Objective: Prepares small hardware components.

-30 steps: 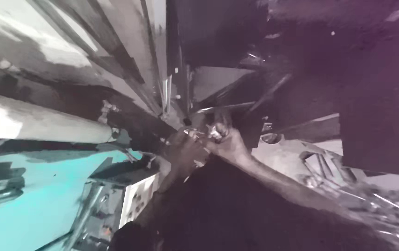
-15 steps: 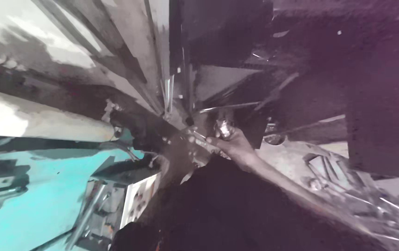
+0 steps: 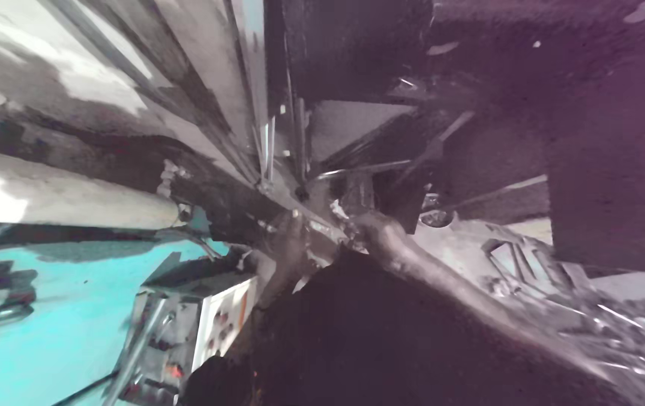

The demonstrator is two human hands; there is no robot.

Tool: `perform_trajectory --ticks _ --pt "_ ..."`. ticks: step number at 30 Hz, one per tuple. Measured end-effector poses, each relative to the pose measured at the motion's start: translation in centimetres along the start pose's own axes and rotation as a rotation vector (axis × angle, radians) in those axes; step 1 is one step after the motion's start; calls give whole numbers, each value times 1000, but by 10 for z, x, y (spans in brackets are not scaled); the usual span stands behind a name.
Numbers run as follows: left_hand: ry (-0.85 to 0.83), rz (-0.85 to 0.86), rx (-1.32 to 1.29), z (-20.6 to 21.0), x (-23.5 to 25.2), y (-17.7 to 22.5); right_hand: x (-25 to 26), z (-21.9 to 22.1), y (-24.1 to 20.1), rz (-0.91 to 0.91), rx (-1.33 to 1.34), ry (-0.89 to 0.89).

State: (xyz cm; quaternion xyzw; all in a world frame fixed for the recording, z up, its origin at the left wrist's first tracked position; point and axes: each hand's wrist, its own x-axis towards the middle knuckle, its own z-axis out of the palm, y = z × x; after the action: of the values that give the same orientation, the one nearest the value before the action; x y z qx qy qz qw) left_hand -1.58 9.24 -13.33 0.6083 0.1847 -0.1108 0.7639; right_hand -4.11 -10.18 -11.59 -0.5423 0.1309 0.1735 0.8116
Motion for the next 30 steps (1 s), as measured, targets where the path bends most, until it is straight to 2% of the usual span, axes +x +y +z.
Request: perform_trajectory --ticks 1,3,6,11,13,18,22,24,25,30 --pt "-6 -15 20 0 -2 0 0 0 1 22 30 -22" --pt "-125 -15 39 0 -5 0 1 0 3 0 3 -74" --pt "-258 20 79 2 -8 -2 1 1 4 -131 -123 -112" --pt "-263 198 278 4 -10 0 0 5 2 -316 -325 -81" --pt "-218 188 269 5 -12 1 0 5 2 -303 -289 -99" --pt "-187 111 184 1 -14 -1 0 0 1 -139 -41 -145" --pt "-174 149 218 -3 -15 -2 0 -2 4 -333 -339 -131" --pt "-167 159 251 -4 -15 0 -1 0 2 -369 -548 -61" --pt "-165 160 255 -3 -15 0 -1 -1 3 -368 -573 -56" --pt "-153 148 236 2 -16 3 3 -5 3 -180 -182 -85"
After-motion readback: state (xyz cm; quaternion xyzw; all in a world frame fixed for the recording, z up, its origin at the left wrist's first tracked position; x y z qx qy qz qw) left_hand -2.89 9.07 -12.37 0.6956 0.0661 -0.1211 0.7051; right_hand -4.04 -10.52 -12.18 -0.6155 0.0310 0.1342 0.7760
